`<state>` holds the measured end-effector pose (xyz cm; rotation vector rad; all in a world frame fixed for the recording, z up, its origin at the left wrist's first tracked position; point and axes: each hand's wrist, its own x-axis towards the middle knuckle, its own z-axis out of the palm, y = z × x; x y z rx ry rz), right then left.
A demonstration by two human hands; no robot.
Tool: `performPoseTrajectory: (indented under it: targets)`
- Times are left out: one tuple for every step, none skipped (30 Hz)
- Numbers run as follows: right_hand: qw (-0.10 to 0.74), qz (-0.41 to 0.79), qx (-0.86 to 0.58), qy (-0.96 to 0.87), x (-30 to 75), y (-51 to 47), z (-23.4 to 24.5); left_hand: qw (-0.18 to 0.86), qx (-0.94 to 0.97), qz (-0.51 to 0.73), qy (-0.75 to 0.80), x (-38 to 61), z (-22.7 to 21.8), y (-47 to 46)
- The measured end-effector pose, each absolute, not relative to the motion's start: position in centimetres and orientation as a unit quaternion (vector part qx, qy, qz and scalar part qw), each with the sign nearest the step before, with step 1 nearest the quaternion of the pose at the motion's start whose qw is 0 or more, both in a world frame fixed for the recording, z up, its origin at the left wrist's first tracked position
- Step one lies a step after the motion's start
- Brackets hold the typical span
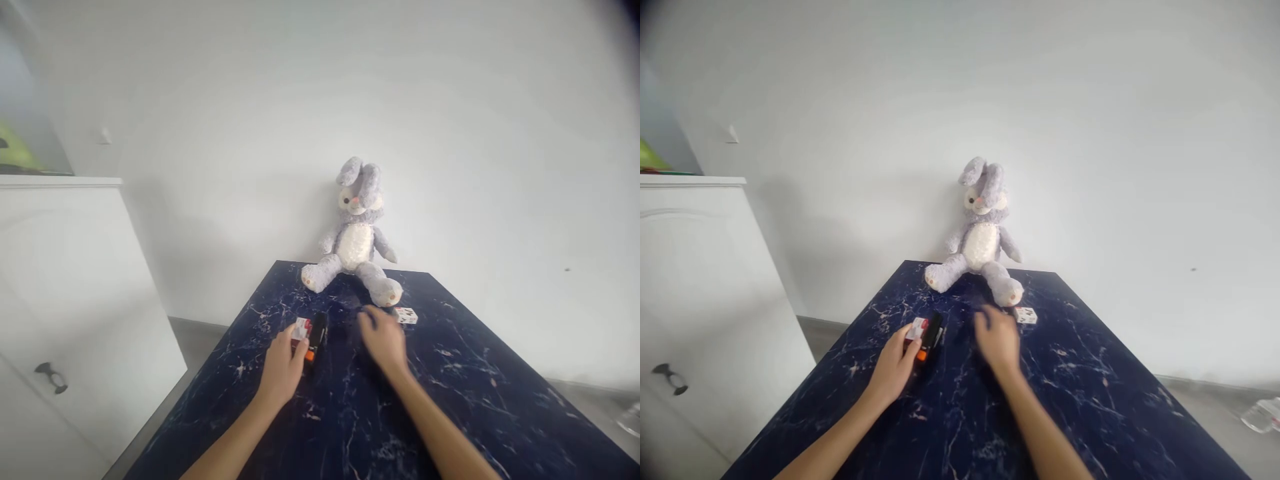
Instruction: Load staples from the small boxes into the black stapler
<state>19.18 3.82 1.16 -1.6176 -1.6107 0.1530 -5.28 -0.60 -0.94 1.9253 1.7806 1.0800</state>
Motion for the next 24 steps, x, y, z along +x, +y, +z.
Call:
performPoseTrajectory:
  targets:
    - [0.42,0.031,-0.674,-0.607,21.9,4.7,1.0,0.144,0.677,0.37,0.62,-5.2,-0.8,-0.7]
    - [0.414,-0.031,-0.731,-0.542,24.6,5.6,0.6,0.135,0.684,0.364,0.618,-5.1,-0.8,-0.8]
    - [0.378,-0.063,-0.78,-0.495,26.9,6.4,0.2,0.129,0.691,0.357,0.615,-4.9,-0.7,-1.0]
    - [0.319,-0.06,-0.809,-0.491,28.6,7.2,-0.4,0.122,0.696,0.353,0.613,-4.8,-0.7,-1.1]
    - [0.252,-0.043,-0.8,-0.542,29.5,7.8,-0.9,0.116,0.699,0.35,0.613,-4.6,-0.6,-1.3]
    - [0.232,-0.035,-0.779,-0.581,29.8,8.1,-1.4,0.111,0.7,0.347,0.614,-4.5,-0.6,-1.4]
    - [0.225,-0.035,-0.76,-0.609,29.3,8.4,-1.9,0.107,0.7,0.346,0.616,-4.4,-0.6,-1.4]
    - [0.225,-0.034,-0.731,-0.643,28.2,8.4,-2.2,0.104,0.699,0.345,0.617,-4.3,-0.7,-1.5]
    - [0.24,-0.032,-0.69,-0.682,26.6,8.5,-2.5,0.103,0.699,0.344,0.618,-4.3,-0.7,-1.5]
    - [0.266,-0.018,-0.645,-0.716,24.8,8.5,-2.7,0.103,0.7,0.343,0.618,-4.2,-0.6,-1.5]
    - [0.27,-0.006,-0.616,-0.74,22.9,8.5,-2.9,0.105,0.7,0.342,0.618,-4.2,-0.6,-1.5]
    - [0.27,0.004,-0.592,-0.76,20.9,8.7,-2.9,0.108,0.701,0.34,0.618,-4.2,-0.5,-1.5]
    - [0.272,0.016,-0.572,-0.774,19.1,8.9,-2.9,0.111,0.702,0.339,0.616,-4.3,-0.4,-1.5]
    - [0.273,0.029,-0.554,-0.786,17.5,9.3,-2.9,0.114,0.703,0.339,0.615,-4.3,-0.2,-1.4]
    - [0.275,0.043,-0.539,-0.795,16.2,9.7,-2.8,0.118,0.703,0.339,0.614,-4.3,0.0,-1.4]
    - [0.278,0.056,-0.526,-0.802,15.1,10.1,-2.6,0.121,0.703,0.34,0.613,-4.4,0.3,-1.4]
    - [0.28,0.07,-0.517,-0.806,14.3,10.4,-2.4,0.124,0.702,0.342,0.612,-4.4,0.5,-1.4]
    - [0.284,0.082,-0.512,-0.806,13.7,10.8,-2.2,0.126,0.702,0.343,0.612,-4.5,0.7,-1.3]
    - [0.288,0.092,-0.512,-0.804,13.4,11.1,-2.0,0.129,0.701,0.345,0.611,-4.6,0.8,-1.3]
    - [0.292,0.102,-0.514,-0.8,13.2,11.2,-1.7,0.131,0.702,0.346,0.609,-4.6,0.9,-1.2]
    - [0.296,0.11,-0.516,-0.796,13.1,11.4,-1.5,0.133,0.703,0.347,0.607,-4.7,1.0,-1.2]
    - [0.3,0.119,-0.514,-0.795,13.0,11.4,-1.4,0.133,0.704,0.348,0.605,-4.7,0.9,-1.1]
    - [0.301,0.129,-0.506,-0.798,13.0,11.4,-1.3,0.133,0.703,0.348,0.605,-4.7,0.9,-1.1]
    - [0.301,0.14,-0.494,-0.804,13.0,11.3,-1.2,0.13,0.701,0.35,0.607,-4.6,0.8,-1.1]
